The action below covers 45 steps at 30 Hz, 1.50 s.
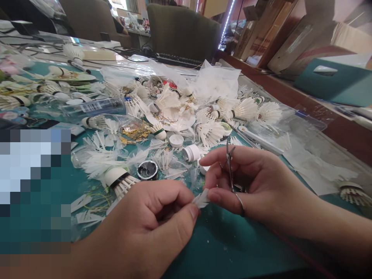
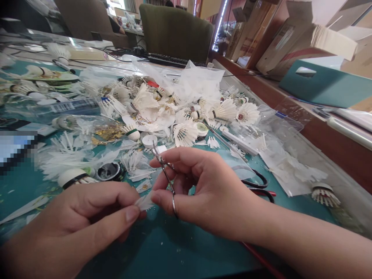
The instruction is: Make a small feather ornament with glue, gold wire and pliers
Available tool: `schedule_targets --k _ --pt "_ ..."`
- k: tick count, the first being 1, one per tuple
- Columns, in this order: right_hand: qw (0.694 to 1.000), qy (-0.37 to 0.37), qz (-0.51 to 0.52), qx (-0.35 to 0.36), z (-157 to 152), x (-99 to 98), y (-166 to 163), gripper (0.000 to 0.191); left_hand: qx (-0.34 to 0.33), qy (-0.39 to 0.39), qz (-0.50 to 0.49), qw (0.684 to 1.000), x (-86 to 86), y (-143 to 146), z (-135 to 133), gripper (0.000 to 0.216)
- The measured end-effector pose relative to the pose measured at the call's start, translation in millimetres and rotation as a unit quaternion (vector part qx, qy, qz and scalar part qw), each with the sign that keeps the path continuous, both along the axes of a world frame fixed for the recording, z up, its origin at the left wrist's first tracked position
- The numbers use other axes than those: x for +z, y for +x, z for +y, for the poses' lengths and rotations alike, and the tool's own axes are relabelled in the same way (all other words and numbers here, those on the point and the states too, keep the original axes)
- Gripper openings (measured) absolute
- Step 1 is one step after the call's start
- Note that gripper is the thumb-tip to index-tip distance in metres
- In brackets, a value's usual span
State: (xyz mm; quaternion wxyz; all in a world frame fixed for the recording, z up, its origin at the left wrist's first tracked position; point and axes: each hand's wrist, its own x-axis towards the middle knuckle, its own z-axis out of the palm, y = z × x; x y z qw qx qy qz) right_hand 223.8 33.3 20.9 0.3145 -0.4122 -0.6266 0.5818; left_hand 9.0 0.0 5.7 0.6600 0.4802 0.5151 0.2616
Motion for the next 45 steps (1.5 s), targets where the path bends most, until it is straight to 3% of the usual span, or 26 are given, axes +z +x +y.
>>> schedule_targets --k 5,15,24,33,45 --pt "1.000 0.015 -0.007 0.006 -0.1 -0.5 0.3 0.033 0.025 -0.052 -0.028 0.998 1.7 0.0 -0.3 0.028" --pt "1.000 0.024 0.013 0.003 1.1 -3.5 2.4 0.034 0.057 0.034 -0.018 0.998 1.4 4.2 8.2 0.040" --pt "1.000 -0.004 0.012 0.004 2.1 -3.3 5.5 0.032 -0.028 -0.024 -0.075 0.997 -14.9 -7.4 2.3 0.038" --pt "1.000 0.008 0.014 -0.002 2.8 -4.0 2.5 0.033 -0.028 -0.022 -0.113 0.993 -14.8 -6.7 5.6 0.037" --pt "1.000 0.023 0.003 -0.021 4.8 -3.9 7.1 0.032 -0.009 -0.074 -0.158 0.985 -18.8 -6.3 -0.5 0.037"
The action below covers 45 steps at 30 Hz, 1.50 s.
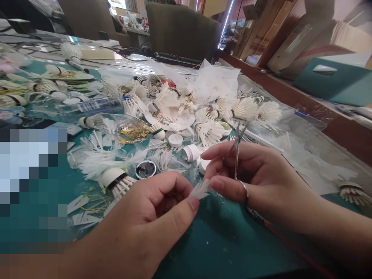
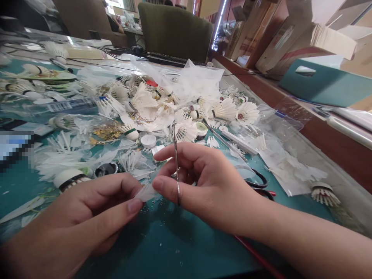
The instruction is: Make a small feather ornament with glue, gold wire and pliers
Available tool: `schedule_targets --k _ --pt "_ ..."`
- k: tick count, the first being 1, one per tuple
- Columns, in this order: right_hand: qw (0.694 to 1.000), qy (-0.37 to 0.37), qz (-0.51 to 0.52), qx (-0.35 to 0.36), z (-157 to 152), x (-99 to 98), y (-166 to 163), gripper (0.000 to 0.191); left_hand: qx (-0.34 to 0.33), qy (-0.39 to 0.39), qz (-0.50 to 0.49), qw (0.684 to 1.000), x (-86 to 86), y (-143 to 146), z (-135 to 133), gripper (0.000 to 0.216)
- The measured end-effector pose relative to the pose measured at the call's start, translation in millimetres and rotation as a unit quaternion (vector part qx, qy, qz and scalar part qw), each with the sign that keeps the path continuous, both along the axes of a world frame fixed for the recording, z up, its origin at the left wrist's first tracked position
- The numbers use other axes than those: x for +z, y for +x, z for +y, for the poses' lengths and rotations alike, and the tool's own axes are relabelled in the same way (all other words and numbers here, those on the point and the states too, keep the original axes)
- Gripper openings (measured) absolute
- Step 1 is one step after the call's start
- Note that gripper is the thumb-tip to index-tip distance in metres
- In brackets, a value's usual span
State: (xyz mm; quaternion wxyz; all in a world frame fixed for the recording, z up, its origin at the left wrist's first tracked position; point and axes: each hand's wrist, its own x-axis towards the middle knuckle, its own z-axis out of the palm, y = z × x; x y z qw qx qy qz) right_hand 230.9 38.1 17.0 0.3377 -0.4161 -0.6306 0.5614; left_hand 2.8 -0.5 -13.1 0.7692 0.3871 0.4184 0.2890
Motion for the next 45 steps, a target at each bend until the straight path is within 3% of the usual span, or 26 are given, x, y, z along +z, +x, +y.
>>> schedule_targets --k 8,15,19,28,35,41,45 --pt "1.000 0.017 0.004 -0.008 0.4 0.7 -2.4 0.031 0.006 0.015 0.019 1.000 6.3 3.1 1.2 0.034" --pt "1.000 0.018 0.007 -0.017 3.2 5.0 -2.3 0.032 0.021 -0.036 0.063 0.997 11.9 2.7 0.4 0.038" --pt "1.000 0.017 0.004 -0.014 1.7 3.8 -3.2 0.032 0.011 0.000 0.087 0.996 12.1 1.1 3.3 0.043" --pt "1.000 0.014 0.019 0.001 -2.4 -1.2 -3.6 0.035 0.010 0.050 0.057 0.997 8.5 1.4 5.1 0.027" --pt "1.000 0.016 0.010 -0.004 -0.8 1.6 -2.7 0.032 0.005 0.027 0.107 0.994 12.7 0.7 4.4 0.039" --pt "1.000 0.024 0.013 -0.014 1.8 3.9 -1.8 0.033 0.059 0.040 0.130 0.989 17.1 5.3 0.2 0.033" --pt "0.999 0.029 0.011 -0.018 1.0 4.5 -1.4 0.033 0.060 0.033 0.155 0.985 18.7 5.5 -0.7 0.032"
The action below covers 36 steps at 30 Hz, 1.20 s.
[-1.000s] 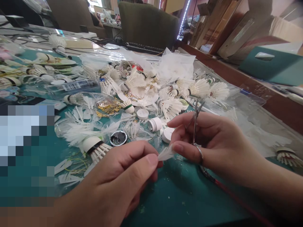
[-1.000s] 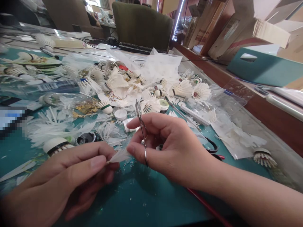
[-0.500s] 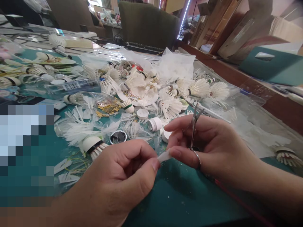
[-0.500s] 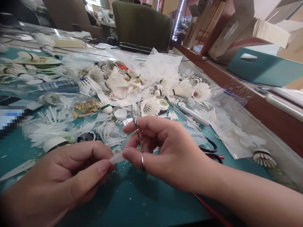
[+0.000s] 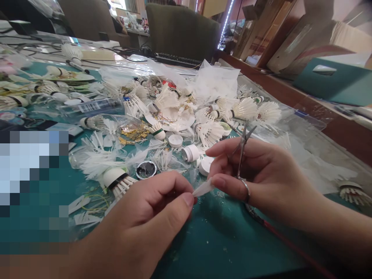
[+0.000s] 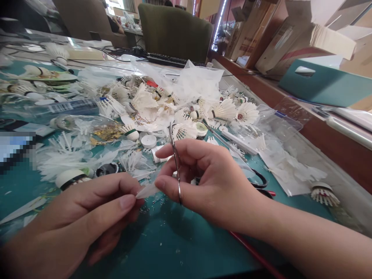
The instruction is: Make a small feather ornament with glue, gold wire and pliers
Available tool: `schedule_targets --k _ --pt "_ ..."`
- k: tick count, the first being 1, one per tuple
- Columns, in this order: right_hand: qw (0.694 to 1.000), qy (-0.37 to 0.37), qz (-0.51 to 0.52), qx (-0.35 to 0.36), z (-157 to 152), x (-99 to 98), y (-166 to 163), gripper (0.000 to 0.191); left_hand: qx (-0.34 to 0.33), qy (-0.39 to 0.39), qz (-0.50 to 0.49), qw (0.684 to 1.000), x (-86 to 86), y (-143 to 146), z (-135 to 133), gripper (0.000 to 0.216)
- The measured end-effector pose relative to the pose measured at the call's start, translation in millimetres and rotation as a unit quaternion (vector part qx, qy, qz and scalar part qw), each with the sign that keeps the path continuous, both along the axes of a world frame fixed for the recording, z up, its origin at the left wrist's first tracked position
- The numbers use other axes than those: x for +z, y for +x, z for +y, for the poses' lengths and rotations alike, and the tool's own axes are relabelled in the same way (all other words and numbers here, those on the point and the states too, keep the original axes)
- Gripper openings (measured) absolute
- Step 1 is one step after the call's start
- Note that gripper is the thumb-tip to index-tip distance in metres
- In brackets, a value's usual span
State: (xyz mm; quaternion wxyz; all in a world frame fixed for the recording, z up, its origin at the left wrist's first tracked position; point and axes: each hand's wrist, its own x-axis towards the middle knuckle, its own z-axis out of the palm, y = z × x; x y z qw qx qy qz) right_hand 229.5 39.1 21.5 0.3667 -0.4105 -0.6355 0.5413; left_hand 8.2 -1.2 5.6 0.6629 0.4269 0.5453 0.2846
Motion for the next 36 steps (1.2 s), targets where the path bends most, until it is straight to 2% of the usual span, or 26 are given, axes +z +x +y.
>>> schedule_targets --k 5,11,15,19,23,26,30,36 --pt "1.000 0.011 -0.005 -0.014 0.7 0.4 0.0 0.035 -0.008 0.047 0.027 0.999 0.6 1.2 -0.1 0.034" --pt "0.991 0.062 0.017 -0.113 8.1 6.5 7.3 0.030 0.030 0.099 0.049 0.993 2.3 3.3 0.3 0.029" --pt "0.991 0.081 -0.020 -0.104 7.7 10.8 8.8 0.037 0.018 0.109 0.017 0.994 -1.5 -1.2 1.3 0.026" --pt "0.998 0.031 -0.040 -0.044 0.5 8.5 2.7 0.043 -0.022 0.120 -0.054 0.991 -6.7 -5.0 3.4 0.025" --pt "0.999 -0.050 -0.006 0.010 -5.9 1.5 -3.2 0.045 0.018 0.107 -0.055 0.993 -3.7 -2.2 3.2 0.018" --pt "0.987 -0.128 0.076 0.057 -8.8 -1.4 -7.0 0.040 0.020 0.110 -0.027 0.993 0.0 -0.1 3.0 0.017" --pt "0.974 -0.157 0.160 0.039 -10.1 -2.4 -11.9 0.038 -0.010 0.118 0.000 0.993 1.6 -0.6 3.7 0.028" --pt "0.982 -0.145 0.118 -0.013 -9.3 -2.1 -14.7 0.051 -0.019 0.086 0.002 0.996 1.4 -0.1 1.8 0.028"
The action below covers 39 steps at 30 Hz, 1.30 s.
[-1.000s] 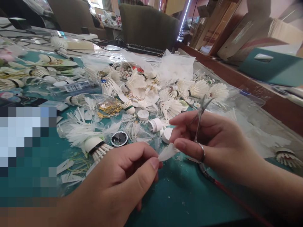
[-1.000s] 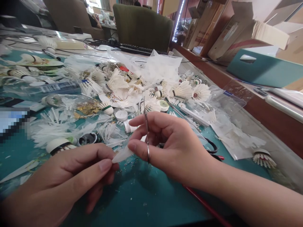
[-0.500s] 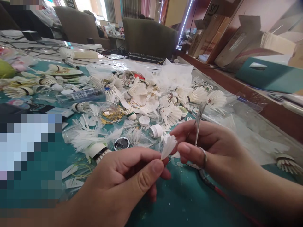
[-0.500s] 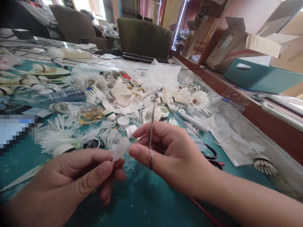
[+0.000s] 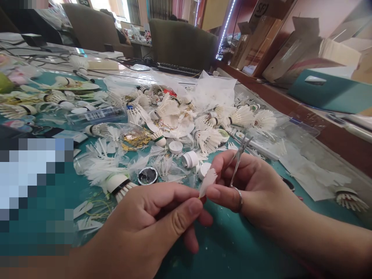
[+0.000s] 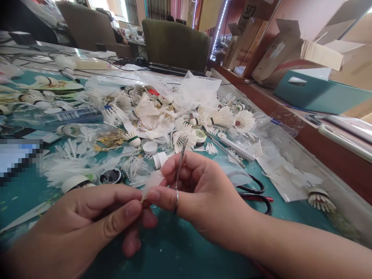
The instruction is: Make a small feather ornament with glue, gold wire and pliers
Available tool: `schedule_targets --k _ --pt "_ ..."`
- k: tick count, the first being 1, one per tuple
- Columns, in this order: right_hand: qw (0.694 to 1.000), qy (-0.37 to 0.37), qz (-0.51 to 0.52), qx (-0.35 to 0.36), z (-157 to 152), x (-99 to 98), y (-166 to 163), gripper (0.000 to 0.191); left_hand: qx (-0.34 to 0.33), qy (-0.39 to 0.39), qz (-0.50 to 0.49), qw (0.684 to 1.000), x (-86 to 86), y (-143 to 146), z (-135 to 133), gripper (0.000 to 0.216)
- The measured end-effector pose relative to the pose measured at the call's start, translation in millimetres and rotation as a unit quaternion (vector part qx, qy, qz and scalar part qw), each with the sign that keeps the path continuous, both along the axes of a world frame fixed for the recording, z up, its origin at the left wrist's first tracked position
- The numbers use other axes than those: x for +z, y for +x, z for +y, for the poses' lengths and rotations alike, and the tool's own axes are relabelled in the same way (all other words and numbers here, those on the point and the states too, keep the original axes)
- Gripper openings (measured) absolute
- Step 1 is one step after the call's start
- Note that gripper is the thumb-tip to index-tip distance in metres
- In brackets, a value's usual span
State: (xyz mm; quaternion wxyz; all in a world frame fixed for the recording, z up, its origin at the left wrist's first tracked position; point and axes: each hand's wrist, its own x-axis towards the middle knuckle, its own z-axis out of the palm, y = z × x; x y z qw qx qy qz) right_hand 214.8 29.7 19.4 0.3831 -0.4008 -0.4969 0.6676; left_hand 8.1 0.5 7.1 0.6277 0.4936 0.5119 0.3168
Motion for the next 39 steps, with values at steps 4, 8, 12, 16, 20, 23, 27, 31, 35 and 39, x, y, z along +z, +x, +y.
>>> schedule_targets --k 4,8,12,16,20,23,27,31,35,39 --pt "1.000 0.011 0.026 0.010 -0.2 -1.5 1.1 0.047 -0.023 0.002 0.005 1.000 -5.5 -2.9 1.1 0.029" --pt "0.999 0.016 0.028 0.014 0.1 -5.0 2.4 0.041 -0.059 0.013 -0.018 0.998 -13.2 -7.5 3.9 0.031" --pt "0.999 0.048 -0.001 0.015 0.8 -5.9 3.5 0.040 -0.059 0.005 -0.021 0.998 -13.2 -6.9 3.3 0.031" --pt "0.997 0.070 -0.038 0.011 1.7 -3.7 3.5 0.040 -0.039 0.005 -0.022 0.999 -10.3 -4.6 1.5 0.029" --pt "0.996 0.082 -0.047 0.006 0.8 -3.1 3.7 0.038 -0.070 0.016 -0.036 0.997 -15.4 -7.7 2.0 0.032" --pt "0.997 0.063 -0.041 0.031 -1.2 -4.7 5.8 0.040 -0.081 0.031 -0.038 0.996 -19.8 -10.7 3.0 0.032" --pt "0.997 0.050 -0.036 0.054 -2.2 -5.1 8.2 0.041 -0.081 0.051 -0.027 0.995 -16.9 -10.2 3.4 0.030" --pt "0.997 0.067 -0.028 0.006 -0.5 -2.0 7.6 0.037 -0.049 0.031 0.016 0.998 -8.3 -5.5 2.1 0.029" --pt "0.997 0.068 -0.027 -0.018 1.6 -0.8 6.4 0.035 -0.043 0.028 0.034 0.998 -4.8 -3.1 1.5 0.027" --pt "0.995 0.088 -0.038 -0.023 2.9 -2.9 5.7 0.035 -0.038 0.023 0.030 0.999 -5.0 -2.2 -0.1 0.024"
